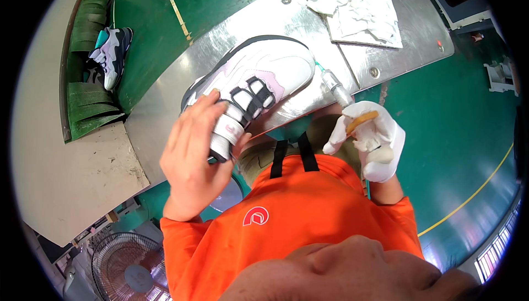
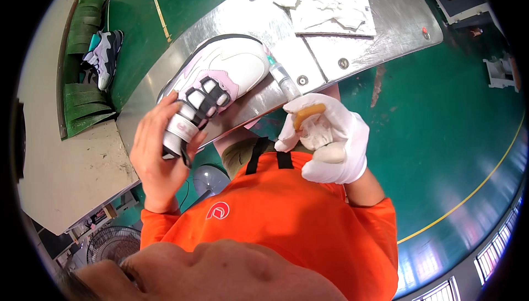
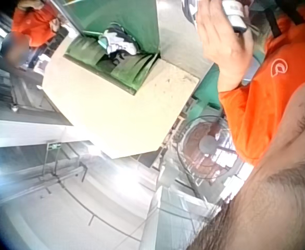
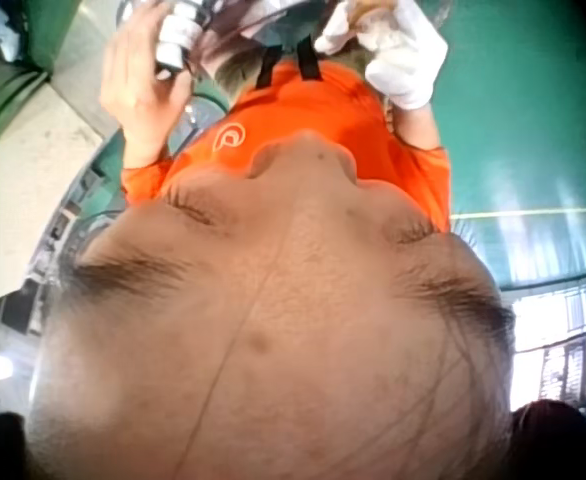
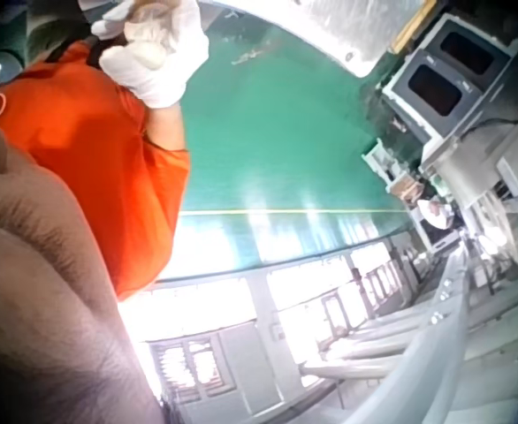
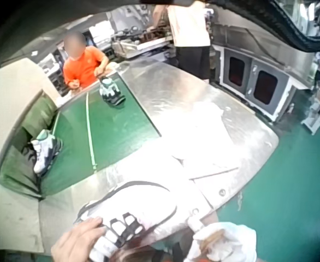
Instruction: The person uses a brush to scrub the upper and side panels of a white and pink sneaker. They repeatedly rotate the shoe to access different areas and wipe the surface with a cloth. The person handles multiple sneakers, moving them between a metal workbench and a green conveyor belt.
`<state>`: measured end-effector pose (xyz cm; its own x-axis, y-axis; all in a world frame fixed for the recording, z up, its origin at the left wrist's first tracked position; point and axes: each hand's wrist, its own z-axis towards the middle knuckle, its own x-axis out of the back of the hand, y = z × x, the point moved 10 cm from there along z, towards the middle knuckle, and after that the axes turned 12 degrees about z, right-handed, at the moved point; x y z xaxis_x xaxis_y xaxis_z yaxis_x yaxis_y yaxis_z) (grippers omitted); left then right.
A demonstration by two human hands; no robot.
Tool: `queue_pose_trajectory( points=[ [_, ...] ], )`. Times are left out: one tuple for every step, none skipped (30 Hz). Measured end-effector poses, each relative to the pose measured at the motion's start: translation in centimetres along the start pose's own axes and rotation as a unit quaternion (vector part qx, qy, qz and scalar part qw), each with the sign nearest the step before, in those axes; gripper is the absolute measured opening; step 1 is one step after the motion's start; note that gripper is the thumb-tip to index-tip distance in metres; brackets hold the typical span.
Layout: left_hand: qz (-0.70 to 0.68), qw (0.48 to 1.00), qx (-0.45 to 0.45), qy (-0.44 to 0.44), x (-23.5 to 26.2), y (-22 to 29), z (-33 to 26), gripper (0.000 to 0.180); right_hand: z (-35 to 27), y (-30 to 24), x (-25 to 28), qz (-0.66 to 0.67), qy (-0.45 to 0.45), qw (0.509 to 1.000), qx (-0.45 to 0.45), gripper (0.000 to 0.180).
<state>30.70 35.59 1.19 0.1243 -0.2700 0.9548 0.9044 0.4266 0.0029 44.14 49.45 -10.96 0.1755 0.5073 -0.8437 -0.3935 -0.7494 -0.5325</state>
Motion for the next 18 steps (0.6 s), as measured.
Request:
queue_pose_trajectory(
  points=[
    [-0.012, 0.999, 0.021, -0.028, -0.2, -0.5, 0.7, 0.047, 0.2, 0.3, 0.3, 0.009, -0.009, 1.0, 0.007, 0.069],
    [-0.032, 0.998, 0.029, -0.038, -0.4, -1.0, 1.3, 0.048, 0.4, 0.6, 0.3, 0.022, -0.041, 0.999, 0.024, 0.069],
    [-0.052, 0.997, 0.036, -0.048, -0.6, -1.7, 1.9, 0.05, 0.7, 0.6, 0.2, 0.003, -0.074, 0.996, 0.052, 0.069],
    [-0.053, 0.996, 0.039, -0.065, -0.8, -2.0, 2.6, 0.052, 1.0, 0.6, 0.2, -0.014, -0.107, 0.991, 0.078, 0.069],
    [-0.078, 0.994, 0.029, -0.074, -1.0, -2.6, 3.1, 0.052, 1.1, 1.1, 0.4, -0.017, -0.128, 0.988, 0.087, 0.069],
    [-0.099, 0.99, 0.043, -0.085, -1.4, -3.5, 3.8, 0.053, 1.1, 1.7, 0.7, -0.02, -0.14, 0.986, 0.093, 0.07],
    [-0.119, 0.986, 0.061, -0.095, -1.8, -4.2, 4.1, 0.053, 1.2, 2.5, 1.1, -0.026, -0.145, 0.985, 0.092, 0.07],
    [-0.135, 0.978, 0.083, -0.132, -2.4, -4.9, 4.5, 0.052, 1.2, 3.1, 1.5, -0.027, -0.144, 0.985, 0.089, 0.071],
    [-0.171, 0.97, 0.09, -0.145, -2.9, -5.3, 5.0, 0.053, 1.3, 4.0, 2.2, -0.036, -0.124, 0.989, 0.067, 0.069],
    [-0.189, 0.96, 0.113, -0.172, -3.4, -5.7, 5.2, 0.052, 1.4, 4.3, 2.5, -0.074, -0.125, 0.986, 0.078, 0.069],
    [-0.206, 0.948, 0.135, -0.199, -3.8, -6.0, 5.6, 0.052, 1.5, 4.5, 2.7, -0.112, -0.125, 0.982, 0.089, 0.068],
    [-0.192, 0.948, 0.114, -0.225, -4.0, -5.9, 6.1, 0.053, 1.5, 4.7, 2.9, -0.15, -0.125, 0.976, 0.1, 0.068],
    [-0.179, 0.947, 0.093, -0.25, -4.2, -6.0, 6.6, 0.055, 1.6, 4.1, 2.6, -0.173, -0.128, 0.968, 0.126, 0.067],
    [-0.166, 0.944, 0.071, -0.275, -4.4, -6.0, 7.2, 0.057, 1.7, 3.6, 2.2, -0.197, -0.13, 0.96, 0.152, 0.067],
    [-0.151, 0.936, 0.04, -0.315, -4.7, -5.5, 7.6, 0.06, 1.7, 3.0, 2.0, -0.22, -0.132, 0.95, 0.178, 0.066],
    [-0.134, 0.926, 0.011, -0.351, -4.7, -4.9, 8.0, 0.064, 1.6, 3.3, 2.4, -0.214, -0.141, 0.95, 0.18, 0.067],
    [-0.117, 0.915, -0.015, -0.385, -4.5, -4.6, 8.1, 0.068, 1.5, 4.0, 2.8, -0.205, -0.14, 0.955, 0.163, 0.066],
    [-0.121, 0.903, -0.069, -0.407, -4.1, -4.2, 8.3, 0.077, 1.2, 4.8, 3.2, -0.196, -0.139, 0.96, 0.146, 0.066]
  ],
)
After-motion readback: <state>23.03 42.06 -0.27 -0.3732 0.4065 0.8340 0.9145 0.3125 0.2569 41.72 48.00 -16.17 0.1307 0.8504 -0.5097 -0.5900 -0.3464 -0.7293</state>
